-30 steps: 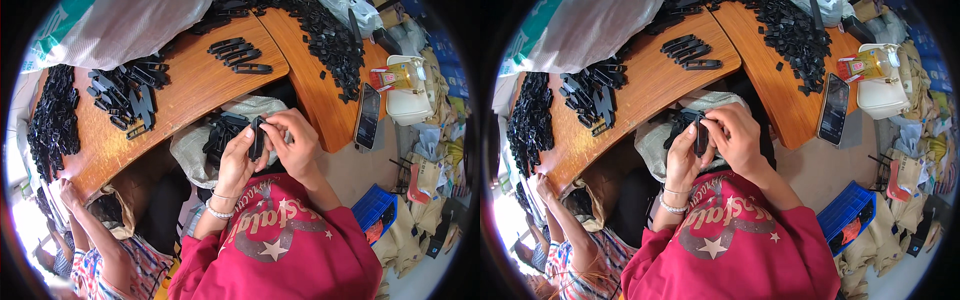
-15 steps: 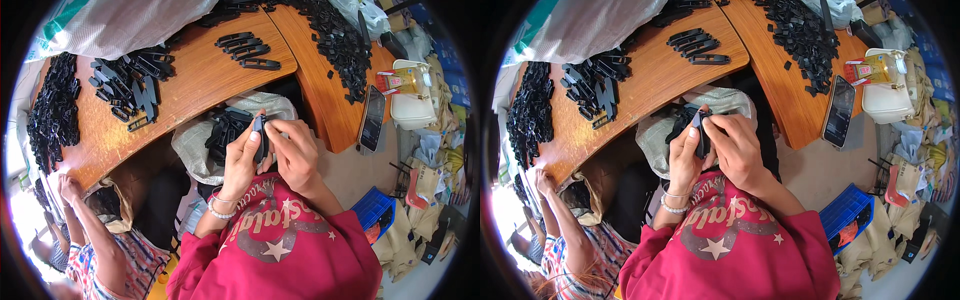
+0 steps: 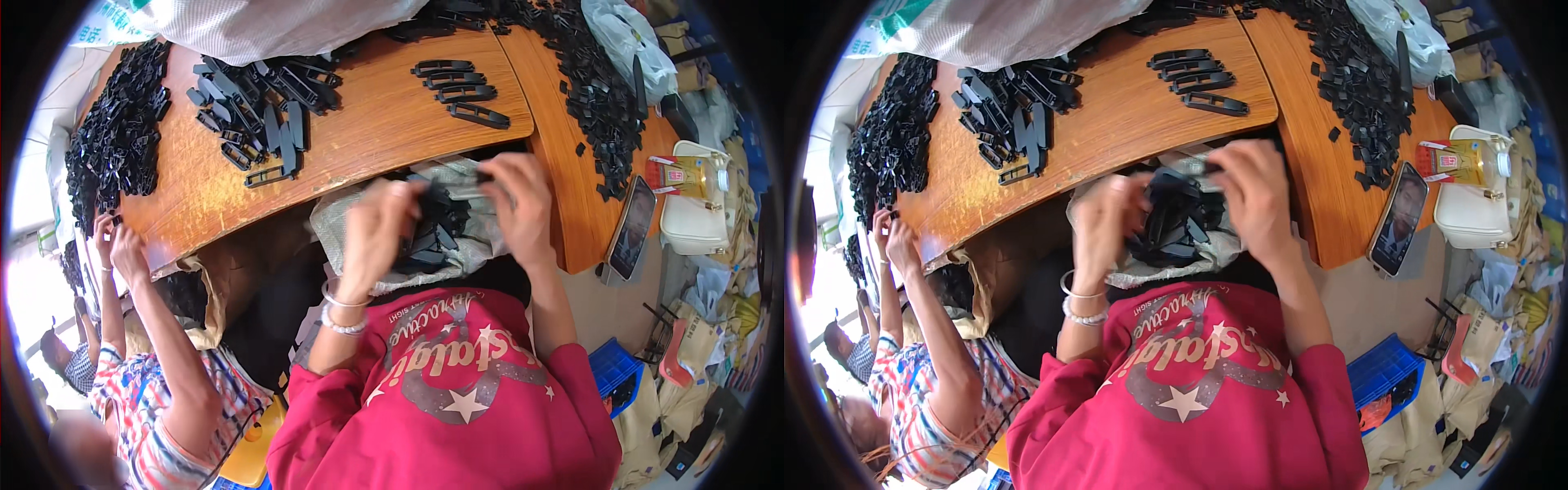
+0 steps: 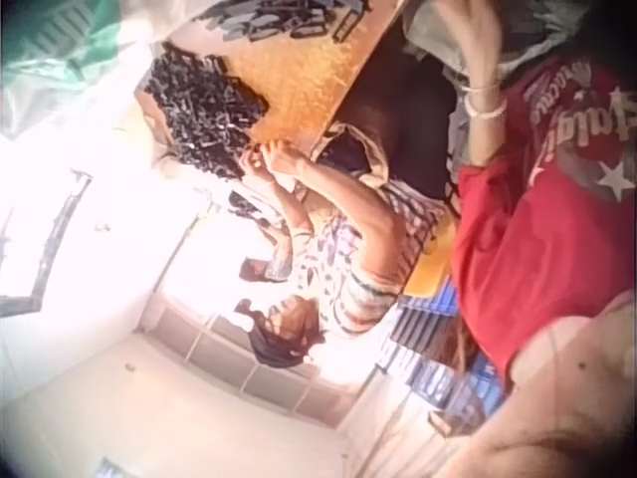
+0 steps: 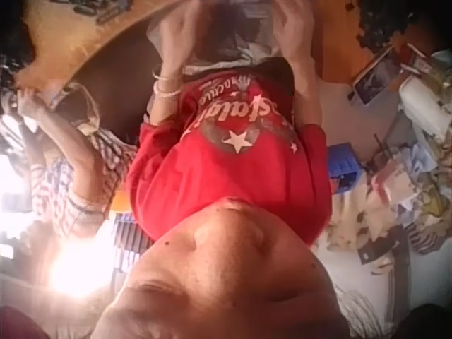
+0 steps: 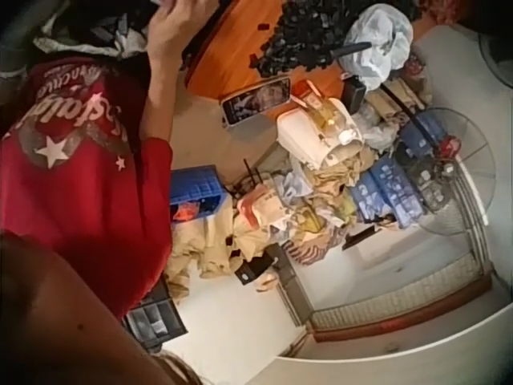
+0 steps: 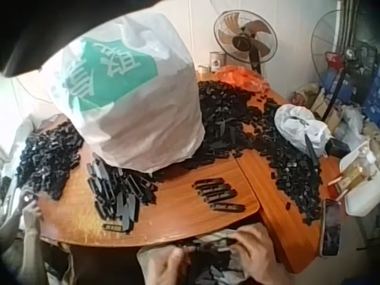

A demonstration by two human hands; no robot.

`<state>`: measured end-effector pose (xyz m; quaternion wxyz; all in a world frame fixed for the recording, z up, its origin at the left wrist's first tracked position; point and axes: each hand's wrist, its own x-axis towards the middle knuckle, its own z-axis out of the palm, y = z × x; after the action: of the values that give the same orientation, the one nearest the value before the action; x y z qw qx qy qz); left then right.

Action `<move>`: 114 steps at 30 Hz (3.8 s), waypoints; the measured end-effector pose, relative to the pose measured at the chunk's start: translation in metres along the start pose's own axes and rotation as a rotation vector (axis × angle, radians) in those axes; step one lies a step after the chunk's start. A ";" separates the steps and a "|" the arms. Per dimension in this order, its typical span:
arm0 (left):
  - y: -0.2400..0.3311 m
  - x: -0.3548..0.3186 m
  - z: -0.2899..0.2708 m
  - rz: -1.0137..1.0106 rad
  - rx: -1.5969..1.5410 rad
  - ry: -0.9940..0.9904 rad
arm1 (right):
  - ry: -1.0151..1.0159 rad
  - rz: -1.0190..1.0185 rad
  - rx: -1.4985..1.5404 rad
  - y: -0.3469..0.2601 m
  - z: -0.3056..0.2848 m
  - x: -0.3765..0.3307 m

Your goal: Manually assembling small black plastic components and using a small hammer to secure parts on a workbench.

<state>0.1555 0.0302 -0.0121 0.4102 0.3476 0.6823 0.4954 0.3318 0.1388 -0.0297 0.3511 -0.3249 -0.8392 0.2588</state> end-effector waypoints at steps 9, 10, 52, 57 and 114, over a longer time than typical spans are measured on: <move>-0.033 0.028 -0.121 0.200 0.568 0.526 | 0.160 0.156 -0.236 0.035 0.010 0.046; -0.032 0.031 -0.121 0.324 0.773 0.527 | 0.155 0.147 -0.250 0.035 0.011 0.049; -0.008 -0.006 0.026 0.085 -0.895 -0.175 | 0.068 -0.029 0.167 -0.051 -0.008 -0.008; -0.001 -0.016 0.022 -0.127 -0.859 -0.333 | 0.206 -0.099 0.094 -0.055 -0.012 -0.002; -0.006 0.084 -0.088 0.367 1.016 0.518 | 0.314 0.186 -0.596 0.085 -0.041 0.061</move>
<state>0.0405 0.0682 -0.0213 -0.0794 0.4804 0.8402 0.2387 0.3604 0.2473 -0.0344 0.3405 -0.5241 -0.7804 -0.0198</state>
